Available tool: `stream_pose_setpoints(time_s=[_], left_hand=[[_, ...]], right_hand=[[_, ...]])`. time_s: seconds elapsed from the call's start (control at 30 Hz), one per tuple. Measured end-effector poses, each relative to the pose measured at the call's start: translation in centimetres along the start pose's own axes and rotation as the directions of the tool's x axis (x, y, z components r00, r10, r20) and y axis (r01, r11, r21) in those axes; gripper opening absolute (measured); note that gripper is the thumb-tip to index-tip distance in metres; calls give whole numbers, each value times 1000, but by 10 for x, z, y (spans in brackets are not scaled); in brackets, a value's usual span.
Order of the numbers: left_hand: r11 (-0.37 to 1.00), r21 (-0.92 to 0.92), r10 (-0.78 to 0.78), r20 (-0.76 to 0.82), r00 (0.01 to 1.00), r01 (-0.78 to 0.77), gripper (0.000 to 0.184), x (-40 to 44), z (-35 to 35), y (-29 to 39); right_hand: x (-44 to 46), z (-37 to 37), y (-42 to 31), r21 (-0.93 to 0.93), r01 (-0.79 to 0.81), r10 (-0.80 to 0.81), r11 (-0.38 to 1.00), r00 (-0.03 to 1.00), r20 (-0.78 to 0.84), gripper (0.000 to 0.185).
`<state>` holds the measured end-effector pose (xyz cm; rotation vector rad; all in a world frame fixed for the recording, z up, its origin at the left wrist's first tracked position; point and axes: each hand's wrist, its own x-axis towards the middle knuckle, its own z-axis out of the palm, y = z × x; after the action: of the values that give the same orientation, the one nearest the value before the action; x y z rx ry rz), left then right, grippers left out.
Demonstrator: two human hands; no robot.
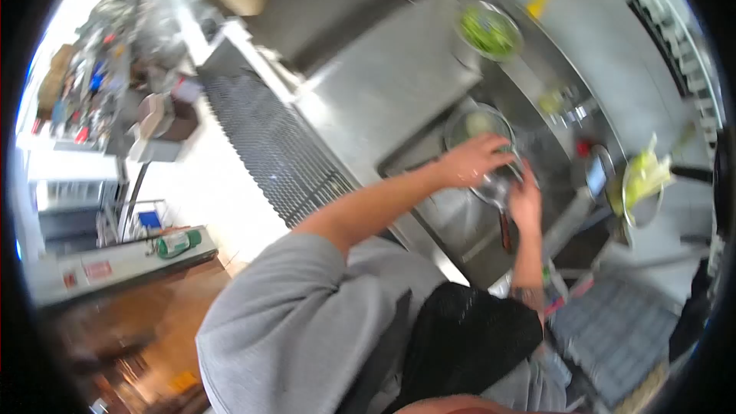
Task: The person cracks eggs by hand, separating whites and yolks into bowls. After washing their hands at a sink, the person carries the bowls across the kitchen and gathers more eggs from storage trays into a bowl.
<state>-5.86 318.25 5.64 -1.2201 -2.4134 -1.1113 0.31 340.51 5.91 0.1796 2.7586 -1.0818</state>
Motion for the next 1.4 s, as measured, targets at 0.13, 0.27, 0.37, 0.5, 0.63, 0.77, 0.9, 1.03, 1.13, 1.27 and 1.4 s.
stream_pose_setpoints(time_s=[0.13,0.27,0.37,0.5,0.63,0.77,0.9,1.03,1.13,1.27,1.4], left_hand=[[852,-110,-523,-124,843,512,51,-35,-84,1],[676,-20,-703,-318,637,736,47,-155,-155,-17],[548,0,-761,-414,499,837,41,-276,-187,-12],[371,-95,-804,-530,269,924,30,-429,-217,17],[84,-147,-913,-408,17,986,17,-608,-236,42],[-21,-189,-920,-380,-93,982,16,-748,-259,75],[-154,-250,-889,-387,-245,956,18,-825,-317,92],[-166,-233,-857,-447,-257,958,21,-892,-362,57],[-171,-428,-814,-447,-372,888,22,-942,-396,28],[-414,-358,-791,-313,-525,837,21,-1021,-436,34],[-734,-445,-541,-73,-838,513,31,-1088,-471,96]], right_hand=[[20,-27,-1,522,11,45,853,995,-94,39],[18,-15,-9,947,-271,171,174,955,242,22],[52,47,103,531,-640,516,555,766,384,3],[11,76,122,145,-667,681,731,726,-91,31],[-6,78,163,773,-512,651,374,738,175,34],[-15,101,82,370,-47,84,928,993,-84,31],[26,167,-43,668,-690,394,278,716,576,28],[-24,286,-225,591,-474,273,652,875,401,25],[-12,382,-328,365,-537,284,760,780,557,26],[21,609,-473,-52,-394,316,917,642,698,27],[42,805,-637,-281,-61,266,958,564,782,28]])
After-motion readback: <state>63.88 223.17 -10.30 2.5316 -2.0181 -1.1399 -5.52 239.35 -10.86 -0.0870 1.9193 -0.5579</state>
